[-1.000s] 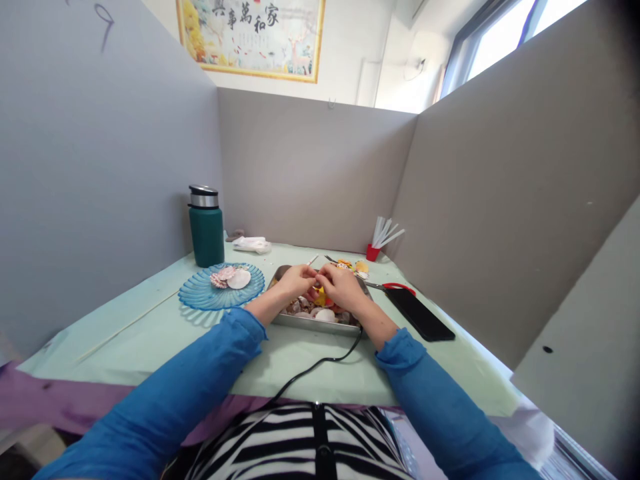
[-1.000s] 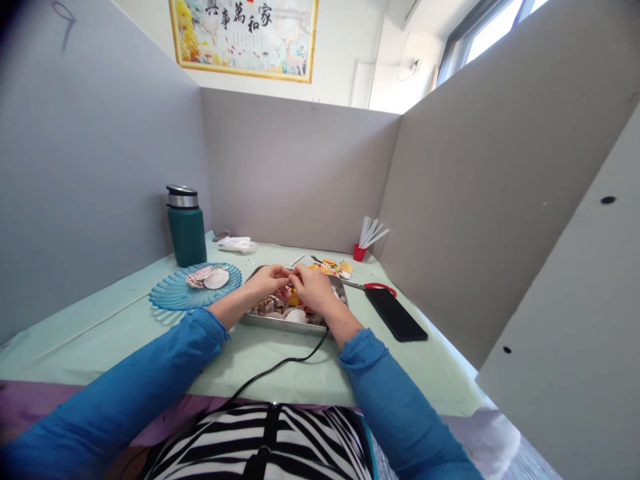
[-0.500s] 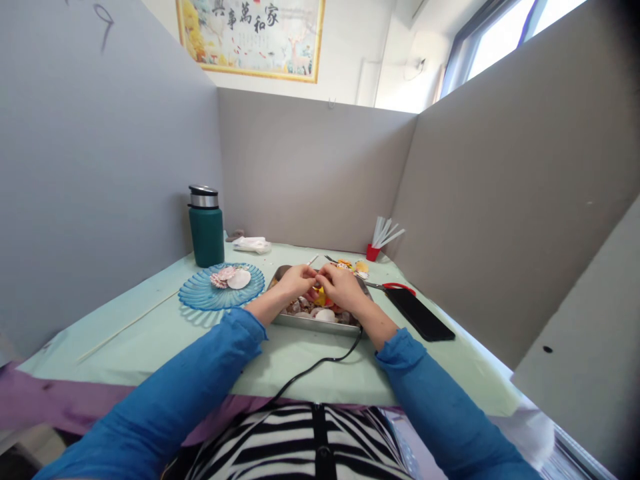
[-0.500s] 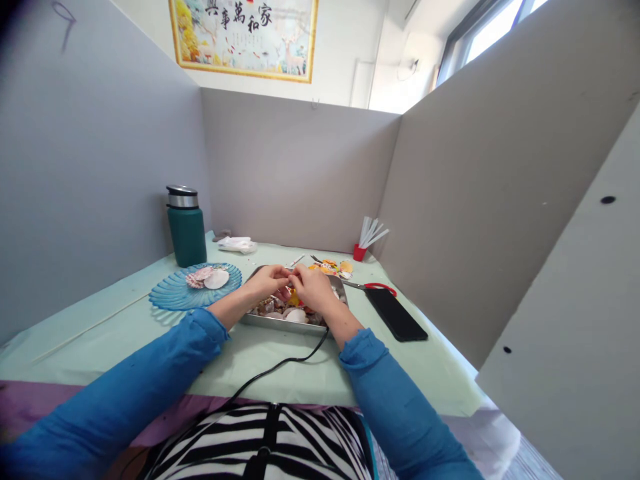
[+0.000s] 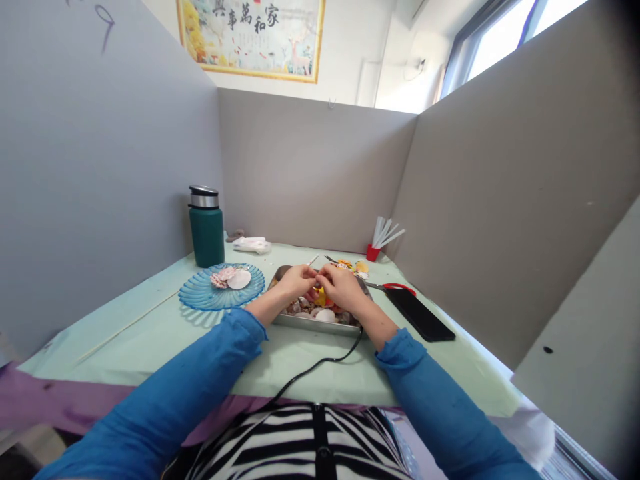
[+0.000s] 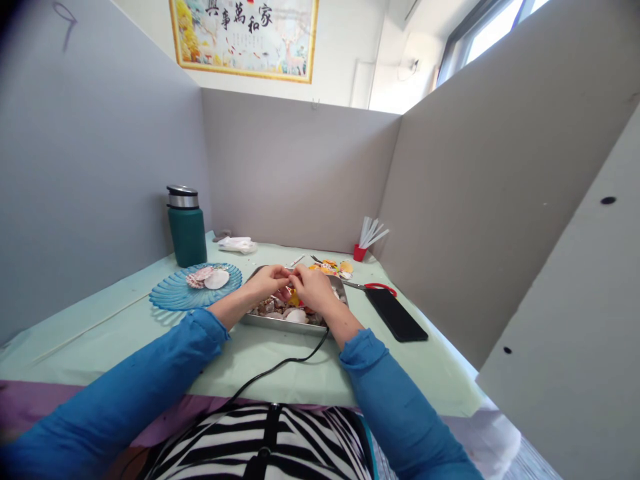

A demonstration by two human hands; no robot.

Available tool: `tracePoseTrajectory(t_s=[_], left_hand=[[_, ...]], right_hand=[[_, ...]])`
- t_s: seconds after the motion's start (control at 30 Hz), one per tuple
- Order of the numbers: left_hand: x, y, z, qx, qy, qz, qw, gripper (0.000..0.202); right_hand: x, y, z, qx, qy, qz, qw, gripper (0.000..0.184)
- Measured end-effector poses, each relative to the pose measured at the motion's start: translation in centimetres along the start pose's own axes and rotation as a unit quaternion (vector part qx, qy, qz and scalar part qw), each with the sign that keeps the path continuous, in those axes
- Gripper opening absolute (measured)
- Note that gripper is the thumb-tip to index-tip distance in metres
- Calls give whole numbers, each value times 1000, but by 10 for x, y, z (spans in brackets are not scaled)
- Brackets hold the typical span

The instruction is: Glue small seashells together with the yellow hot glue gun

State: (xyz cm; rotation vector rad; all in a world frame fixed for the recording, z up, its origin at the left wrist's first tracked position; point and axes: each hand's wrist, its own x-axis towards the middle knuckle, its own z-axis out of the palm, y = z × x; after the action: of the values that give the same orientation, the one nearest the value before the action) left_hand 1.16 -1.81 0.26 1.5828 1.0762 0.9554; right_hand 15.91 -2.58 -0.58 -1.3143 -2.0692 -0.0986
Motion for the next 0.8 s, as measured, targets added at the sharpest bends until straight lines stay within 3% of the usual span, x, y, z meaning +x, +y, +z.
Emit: tracePoseTrajectory(t_s=[0.3,0.8], left_hand=[[2,0,-1,-42,33,18,998,11],[2,0,-2,-69,31,18,997,14]], right_hand=[[0,0,-1,13,13,-8,1000,19],[0,0,-1,24,29,8,999,17]])
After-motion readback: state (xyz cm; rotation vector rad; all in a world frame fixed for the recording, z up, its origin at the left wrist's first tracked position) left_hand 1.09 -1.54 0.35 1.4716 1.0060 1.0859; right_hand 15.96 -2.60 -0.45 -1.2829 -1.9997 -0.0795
